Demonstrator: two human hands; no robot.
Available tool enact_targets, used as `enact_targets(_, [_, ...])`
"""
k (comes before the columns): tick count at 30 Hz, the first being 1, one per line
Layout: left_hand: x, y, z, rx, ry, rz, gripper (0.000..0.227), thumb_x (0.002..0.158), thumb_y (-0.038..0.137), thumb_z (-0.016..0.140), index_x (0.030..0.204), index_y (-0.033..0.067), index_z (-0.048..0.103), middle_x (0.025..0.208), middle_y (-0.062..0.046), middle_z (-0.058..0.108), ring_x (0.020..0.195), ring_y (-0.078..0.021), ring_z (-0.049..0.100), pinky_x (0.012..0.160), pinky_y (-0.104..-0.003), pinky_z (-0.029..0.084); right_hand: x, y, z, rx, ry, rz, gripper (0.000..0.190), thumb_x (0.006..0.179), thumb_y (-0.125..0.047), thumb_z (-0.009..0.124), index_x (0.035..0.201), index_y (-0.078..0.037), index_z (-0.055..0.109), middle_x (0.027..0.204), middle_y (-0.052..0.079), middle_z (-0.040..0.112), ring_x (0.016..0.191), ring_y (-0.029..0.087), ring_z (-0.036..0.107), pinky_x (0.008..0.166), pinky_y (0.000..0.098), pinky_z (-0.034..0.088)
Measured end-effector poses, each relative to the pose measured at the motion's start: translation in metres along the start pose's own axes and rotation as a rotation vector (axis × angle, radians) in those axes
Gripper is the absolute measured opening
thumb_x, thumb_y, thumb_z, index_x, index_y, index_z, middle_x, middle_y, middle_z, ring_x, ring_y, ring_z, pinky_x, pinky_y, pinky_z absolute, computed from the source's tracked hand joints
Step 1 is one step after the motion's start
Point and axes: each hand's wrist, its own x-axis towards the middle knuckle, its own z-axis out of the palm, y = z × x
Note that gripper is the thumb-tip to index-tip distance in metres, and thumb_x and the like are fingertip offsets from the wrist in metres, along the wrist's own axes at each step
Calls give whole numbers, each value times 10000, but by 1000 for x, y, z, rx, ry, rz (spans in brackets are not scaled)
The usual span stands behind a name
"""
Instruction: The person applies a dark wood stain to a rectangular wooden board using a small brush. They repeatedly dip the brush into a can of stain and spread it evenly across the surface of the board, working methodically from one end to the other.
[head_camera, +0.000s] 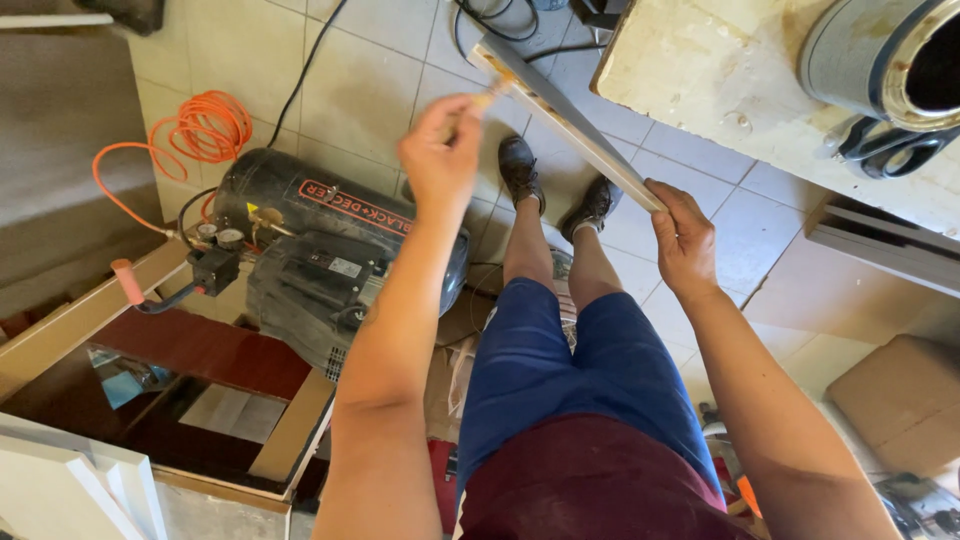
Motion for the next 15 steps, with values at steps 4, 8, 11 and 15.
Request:
enact_targets(4, [3, -2, 1, -53, -123, -94, 133, 953, 141, 694, 1025, 183, 798, 732, 79, 736, 540, -30, 491, 491, -232, 390, -1, 0, 0, -4, 1, 3, 516, 1176, -359, 447, 1449, 52, 598, 1382, 254, 641, 1318, 384, 608, 1147, 466, 488])
enact_targets(8, [30, -16, -5, -123, 63, -134, 108, 934, 177, 706, 991, 161, 796, 749, 82, 700, 711, -56, 625, 653, -239, 513, 1, -4, 0, -16, 4, 14, 548, 1173, -393, 435, 1443, 55, 601, 1388, 253, 641, 1326, 387, 604, 1152, 470, 487])
enact_targets(11, [13, -5, 1, -228, -68, -133, 120, 965, 72, 713, 1032, 132, 792, 781, 48, 721, 631, -37, 524, 533, -206, 397, 1, -3, 1, -13, 12, -9, 533, 1176, -377, 439, 1439, 57, 603, 1379, 254, 646, 1314, 386, 610, 1144, 471, 493])
enact_targets(15, [21, -3, -1, -30, -113, -170, 121, 952, 149, 693, 986, 199, 798, 585, 110, 586, 487, -26, 380, 449, -236, 293, -1, -1, 1, -13, 4, -3, 530, 1175, -368, 445, 1436, 66, 601, 1381, 262, 642, 1324, 394, 605, 1151, 474, 487])
